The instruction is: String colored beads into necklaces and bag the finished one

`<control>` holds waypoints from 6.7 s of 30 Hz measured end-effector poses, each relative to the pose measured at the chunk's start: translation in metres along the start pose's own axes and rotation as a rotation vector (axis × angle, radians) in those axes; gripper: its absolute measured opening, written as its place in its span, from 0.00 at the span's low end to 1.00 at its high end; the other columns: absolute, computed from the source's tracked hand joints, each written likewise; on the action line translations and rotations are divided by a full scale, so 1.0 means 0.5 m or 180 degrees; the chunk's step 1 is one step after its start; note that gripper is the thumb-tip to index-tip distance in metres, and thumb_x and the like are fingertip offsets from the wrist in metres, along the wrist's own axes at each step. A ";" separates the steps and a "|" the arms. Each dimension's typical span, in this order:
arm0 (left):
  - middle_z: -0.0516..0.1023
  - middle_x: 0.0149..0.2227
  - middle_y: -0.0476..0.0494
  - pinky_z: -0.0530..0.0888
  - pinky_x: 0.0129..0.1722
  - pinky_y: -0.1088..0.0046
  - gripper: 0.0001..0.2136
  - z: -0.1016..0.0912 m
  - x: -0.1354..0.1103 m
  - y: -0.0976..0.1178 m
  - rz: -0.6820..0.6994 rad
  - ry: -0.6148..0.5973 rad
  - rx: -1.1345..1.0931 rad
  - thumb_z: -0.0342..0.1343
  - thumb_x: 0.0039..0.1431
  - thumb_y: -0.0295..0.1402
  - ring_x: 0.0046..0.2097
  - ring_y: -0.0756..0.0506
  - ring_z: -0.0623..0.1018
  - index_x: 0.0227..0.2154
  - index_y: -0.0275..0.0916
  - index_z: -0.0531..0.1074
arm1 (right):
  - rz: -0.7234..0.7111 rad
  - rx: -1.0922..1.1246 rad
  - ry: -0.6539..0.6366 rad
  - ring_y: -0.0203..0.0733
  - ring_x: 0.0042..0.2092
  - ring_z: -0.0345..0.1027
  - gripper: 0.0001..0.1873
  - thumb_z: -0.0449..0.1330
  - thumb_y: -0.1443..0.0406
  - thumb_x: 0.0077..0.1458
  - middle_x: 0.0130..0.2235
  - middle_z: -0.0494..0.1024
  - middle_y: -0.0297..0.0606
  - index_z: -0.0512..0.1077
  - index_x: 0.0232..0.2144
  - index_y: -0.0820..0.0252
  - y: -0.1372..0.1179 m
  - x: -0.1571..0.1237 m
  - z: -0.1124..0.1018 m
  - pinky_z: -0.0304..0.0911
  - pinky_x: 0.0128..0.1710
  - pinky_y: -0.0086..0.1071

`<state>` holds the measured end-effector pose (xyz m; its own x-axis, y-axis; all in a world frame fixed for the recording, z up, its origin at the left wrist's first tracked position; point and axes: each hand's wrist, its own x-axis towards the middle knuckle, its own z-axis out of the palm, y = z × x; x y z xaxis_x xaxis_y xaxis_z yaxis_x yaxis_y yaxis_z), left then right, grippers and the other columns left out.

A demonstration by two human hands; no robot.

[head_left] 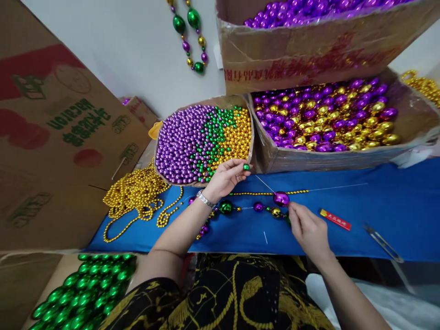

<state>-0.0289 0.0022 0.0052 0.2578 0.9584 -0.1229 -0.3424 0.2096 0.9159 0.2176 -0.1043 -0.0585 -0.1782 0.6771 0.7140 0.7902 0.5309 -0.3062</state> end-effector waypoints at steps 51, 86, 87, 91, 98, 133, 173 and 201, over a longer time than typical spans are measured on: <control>0.75 0.49 0.40 0.73 0.49 0.68 0.16 0.225 0.194 0.078 0.1319 -0.1671 0.1960 0.62 0.54 0.31 0.47 0.45 0.76 0.47 0.38 0.73 | 0.0802 -0.0085 0.0400 0.38 0.31 0.75 0.07 0.53 0.68 0.64 0.33 0.80 0.38 0.71 0.40 0.59 0.054 -0.013 -0.060 0.68 0.33 0.28; 0.76 0.37 0.45 0.75 0.39 0.75 0.22 0.072 0.007 -0.049 0.0286 -0.0611 0.0569 0.72 0.41 0.29 0.37 0.52 0.77 0.40 0.36 0.69 | 0.0242 -0.0191 -0.0263 0.39 0.37 0.70 0.11 0.53 0.69 0.63 0.38 0.73 0.42 0.71 0.46 0.61 0.045 -0.016 -0.011 0.66 0.36 0.30; 0.76 0.37 0.45 0.74 0.37 0.74 0.22 0.072 0.004 -0.048 0.0237 -0.0585 0.0581 0.72 0.41 0.30 0.36 0.52 0.76 0.39 0.35 0.70 | 0.0270 -0.0241 -0.0175 0.38 0.36 0.69 0.10 0.54 0.69 0.63 0.38 0.72 0.41 0.72 0.45 0.60 0.047 -0.017 -0.011 0.65 0.34 0.29; 0.77 0.34 0.46 0.73 0.35 0.74 0.23 0.069 -0.004 -0.039 0.0120 -0.0503 0.0612 0.72 0.41 0.32 0.33 0.53 0.76 0.39 0.34 0.70 | 0.0294 -0.0261 -0.0024 0.34 0.32 0.67 0.08 0.58 0.68 0.62 0.34 0.71 0.37 0.74 0.43 0.60 0.042 -0.010 -0.010 0.63 0.31 0.26; 0.78 0.33 0.46 0.73 0.34 0.74 0.22 0.056 -0.008 -0.024 -0.0127 -0.0365 0.0758 0.73 0.40 0.34 0.32 0.53 0.76 0.37 0.33 0.70 | 0.0044 -0.0574 0.0142 0.34 0.32 0.70 0.08 0.62 0.68 0.59 0.34 0.75 0.38 0.74 0.42 0.62 0.023 -0.009 0.002 0.65 0.34 0.27; 0.76 0.42 0.30 0.63 0.50 0.56 0.13 -0.198 0.062 0.083 0.0561 0.0977 0.5693 0.46 0.62 0.25 0.48 0.36 0.70 0.40 0.33 0.76 | 0.1381 0.1422 -0.0336 0.39 0.32 0.74 0.06 0.59 0.62 0.60 0.34 0.76 0.37 0.73 0.38 0.58 0.040 -0.034 0.023 0.70 0.31 0.30; 0.78 0.32 0.49 0.76 0.39 0.76 0.14 0.085 -0.004 -0.030 0.0604 -0.0084 0.0330 0.70 0.47 0.31 0.35 0.52 0.78 0.37 0.37 0.75 | 0.0666 0.0369 -0.0287 0.38 0.36 0.74 0.06 0.57 0.66 0.62 0.35 0.78 0.37 0.73 0.39 0.57 0.027 -0.005 -0.026 0.68 0.40 0.30; 0.78 0.39 0.43 0.74 0.45 0.70 0.05 0.203 0.022 -0.127 0.1559 -0.1360 0.1860 0.65 0.55 0.33 0.42 0.50 0.78 0.29 0.36 0.77 | 0.1488 0.1271 -0.0309 0.39 0.39 0.73 0.14 0.55 0.62 0.63 0.43 0.78 0.40 0.71 0.50 0.55 0.060 -0.028 -0.038 0.70 0.41 0.35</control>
<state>0.0873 -0.0202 -0.0155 0.5597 0.7353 0.3822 -0.0153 -0.4520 0.8919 0.2550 -0.1077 -0.0655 0.0665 0.9172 0.3927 0.5205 0.3039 -0.7979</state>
